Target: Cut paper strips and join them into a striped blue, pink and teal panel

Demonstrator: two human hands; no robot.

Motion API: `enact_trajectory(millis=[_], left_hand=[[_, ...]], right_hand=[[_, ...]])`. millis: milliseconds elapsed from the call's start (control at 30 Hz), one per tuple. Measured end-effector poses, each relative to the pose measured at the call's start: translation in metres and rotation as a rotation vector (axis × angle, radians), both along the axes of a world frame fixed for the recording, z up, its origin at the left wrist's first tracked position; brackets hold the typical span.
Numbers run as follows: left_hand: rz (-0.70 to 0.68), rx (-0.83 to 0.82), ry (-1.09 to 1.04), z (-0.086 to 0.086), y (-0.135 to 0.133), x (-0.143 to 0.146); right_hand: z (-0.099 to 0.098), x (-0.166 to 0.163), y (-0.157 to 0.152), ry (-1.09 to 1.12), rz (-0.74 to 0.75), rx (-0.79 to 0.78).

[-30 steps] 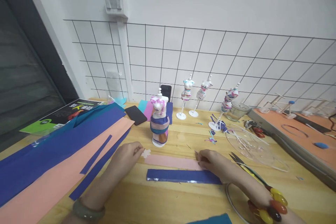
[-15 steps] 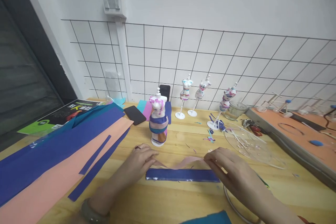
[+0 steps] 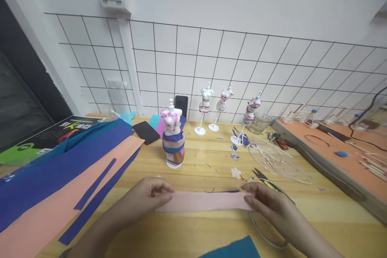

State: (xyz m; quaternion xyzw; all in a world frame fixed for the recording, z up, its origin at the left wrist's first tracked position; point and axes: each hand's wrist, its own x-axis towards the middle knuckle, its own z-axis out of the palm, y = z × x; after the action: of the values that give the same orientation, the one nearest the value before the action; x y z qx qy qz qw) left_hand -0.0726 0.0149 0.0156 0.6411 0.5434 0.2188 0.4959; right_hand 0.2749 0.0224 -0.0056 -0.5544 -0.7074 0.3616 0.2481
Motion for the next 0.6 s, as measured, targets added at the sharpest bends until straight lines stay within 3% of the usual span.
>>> enact_trajectory(millis=[100, 200, 400, 600], left_hand=[[-0.045, -0.103, 0.083, -0.005, 0.000, 0.000], [-0.036, -0.150, 0.160, -0.012, 0.002, -0.003], [0.010, -0.181, 0.251, -0.020, 0.001, -0.010], [0.043, -0.207, 0.276, -0.028, -0.003, -0.016]], right_hand=[[-0.019, 0.000, -0.005, 0.067, -0.030, -0.088], [-0.031, -0.006, -0.010, 0.051, -0.105, -0.063], [-0.034, -0.015, -0.019, -0.049, -0.166, -0.032], [-0.040, -0.011, -0.025, -0.044, -0.095, 0.013]])
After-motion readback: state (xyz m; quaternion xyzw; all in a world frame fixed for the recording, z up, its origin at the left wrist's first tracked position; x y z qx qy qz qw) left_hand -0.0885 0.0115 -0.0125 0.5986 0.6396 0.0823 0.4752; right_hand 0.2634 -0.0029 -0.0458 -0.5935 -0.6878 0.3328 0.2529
